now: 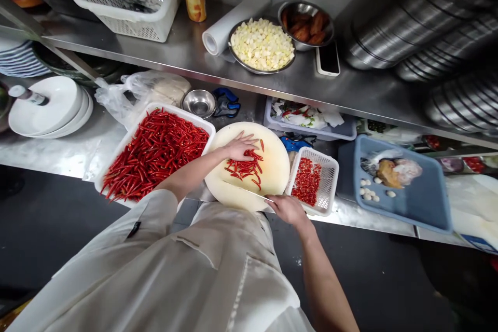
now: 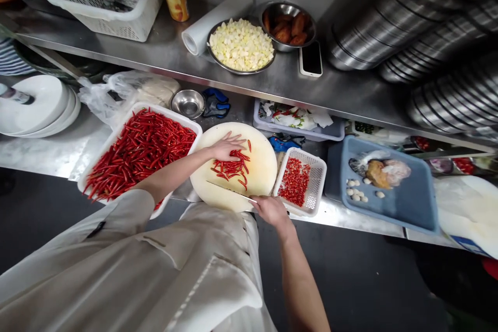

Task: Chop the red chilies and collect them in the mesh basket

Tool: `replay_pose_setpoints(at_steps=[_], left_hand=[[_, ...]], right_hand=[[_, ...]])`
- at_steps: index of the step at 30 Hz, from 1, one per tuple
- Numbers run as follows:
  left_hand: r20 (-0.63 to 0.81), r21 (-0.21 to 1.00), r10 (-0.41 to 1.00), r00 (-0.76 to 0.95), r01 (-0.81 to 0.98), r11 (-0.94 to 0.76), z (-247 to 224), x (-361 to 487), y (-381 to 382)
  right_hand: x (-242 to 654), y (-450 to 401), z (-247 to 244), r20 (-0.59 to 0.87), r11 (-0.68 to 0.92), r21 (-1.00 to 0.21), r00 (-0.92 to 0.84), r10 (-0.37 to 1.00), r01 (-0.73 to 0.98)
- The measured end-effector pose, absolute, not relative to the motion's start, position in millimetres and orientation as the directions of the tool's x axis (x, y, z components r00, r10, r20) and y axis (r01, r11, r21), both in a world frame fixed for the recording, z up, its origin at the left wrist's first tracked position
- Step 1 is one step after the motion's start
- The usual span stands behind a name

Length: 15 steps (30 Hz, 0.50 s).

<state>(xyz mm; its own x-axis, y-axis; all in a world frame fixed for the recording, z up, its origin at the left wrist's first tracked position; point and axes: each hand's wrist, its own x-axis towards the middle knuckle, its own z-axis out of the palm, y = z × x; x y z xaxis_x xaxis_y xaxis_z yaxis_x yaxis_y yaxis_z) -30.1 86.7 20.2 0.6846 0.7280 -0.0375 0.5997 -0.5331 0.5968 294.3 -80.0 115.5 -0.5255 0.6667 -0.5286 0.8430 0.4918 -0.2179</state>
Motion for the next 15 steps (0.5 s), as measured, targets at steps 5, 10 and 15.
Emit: replay_pose_setpoints(at_steps=[5, 10, 15], left_hand=[[0.015, 0.658, 0.712, 0.702, 0.529, -0.536, 21.5, -48.9, 56.9], [-0.011, 0.745, 0.825, 0.565, 0.555, -0.370, 26.6, -68.7, 22.7], [0.034, 0.748, 0.815, 0.579, 0.525, -0.405, 29.1, -74.7, 3.0]], right_hand=[[307.7, -50.3, 126.2, -0.533, 0.526, -0.095, -0.489, 0.691, 0.845], [316.6, -38.1, 123.6, -0.561, 0.585, -0.118, -0.540, 0.628, 0.802], [322.2, -8.4, 117.3, -0.557, 0.604, -0.180, -0.586, 0.588, 0.777]])
